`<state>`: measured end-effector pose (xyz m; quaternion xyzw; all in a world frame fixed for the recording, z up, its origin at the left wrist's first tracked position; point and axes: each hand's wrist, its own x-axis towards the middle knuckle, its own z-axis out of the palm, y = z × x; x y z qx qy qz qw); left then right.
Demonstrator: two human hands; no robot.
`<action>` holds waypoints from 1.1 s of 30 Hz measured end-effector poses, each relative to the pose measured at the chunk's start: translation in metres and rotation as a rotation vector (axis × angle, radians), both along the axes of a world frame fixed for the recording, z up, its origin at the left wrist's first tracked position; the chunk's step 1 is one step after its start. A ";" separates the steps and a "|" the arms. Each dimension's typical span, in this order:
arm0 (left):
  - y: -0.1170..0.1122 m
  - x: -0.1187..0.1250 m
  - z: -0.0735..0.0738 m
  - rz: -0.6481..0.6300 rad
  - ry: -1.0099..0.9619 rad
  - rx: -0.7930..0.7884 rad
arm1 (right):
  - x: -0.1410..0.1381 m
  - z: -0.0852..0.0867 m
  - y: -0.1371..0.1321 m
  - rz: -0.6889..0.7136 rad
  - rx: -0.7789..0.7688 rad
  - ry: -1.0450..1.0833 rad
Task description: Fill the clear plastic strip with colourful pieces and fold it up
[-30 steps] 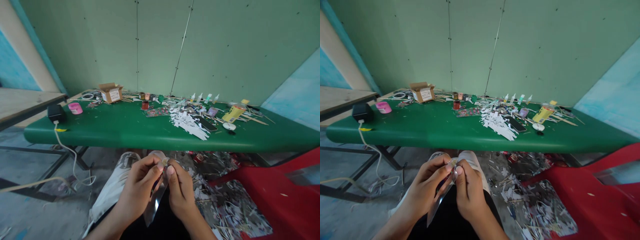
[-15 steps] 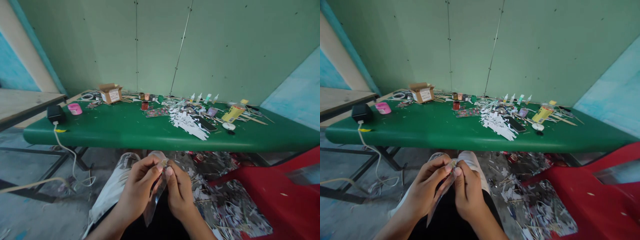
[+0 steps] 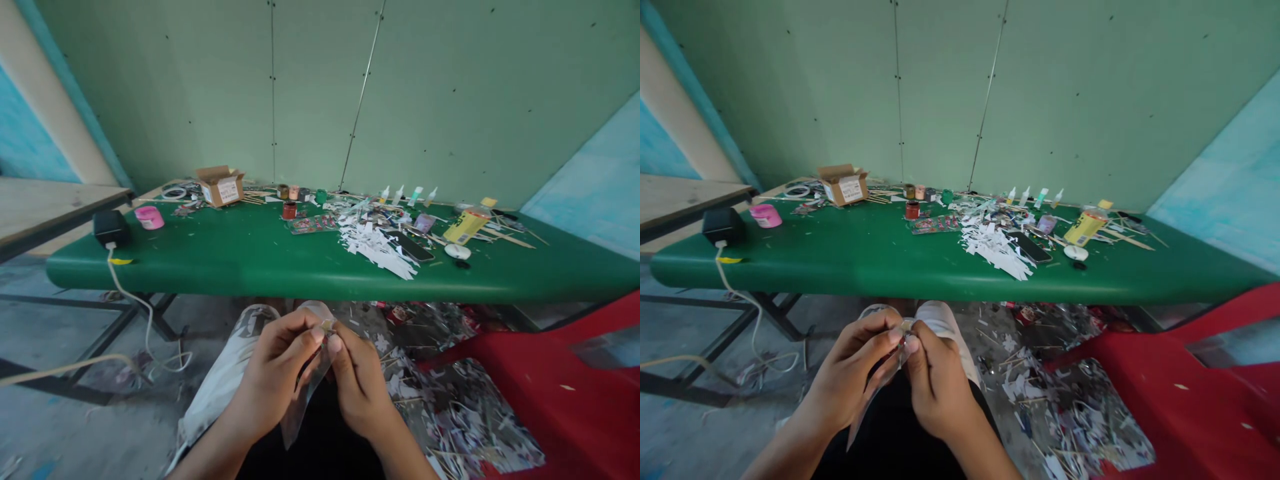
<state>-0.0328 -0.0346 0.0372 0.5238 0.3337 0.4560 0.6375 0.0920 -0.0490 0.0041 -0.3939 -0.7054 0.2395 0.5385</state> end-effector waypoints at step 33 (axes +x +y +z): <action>0.006 0.002 0.000 0.151 0.397 0.225 | 0.013 0.004 0.016 -0.103 -0.153 0.275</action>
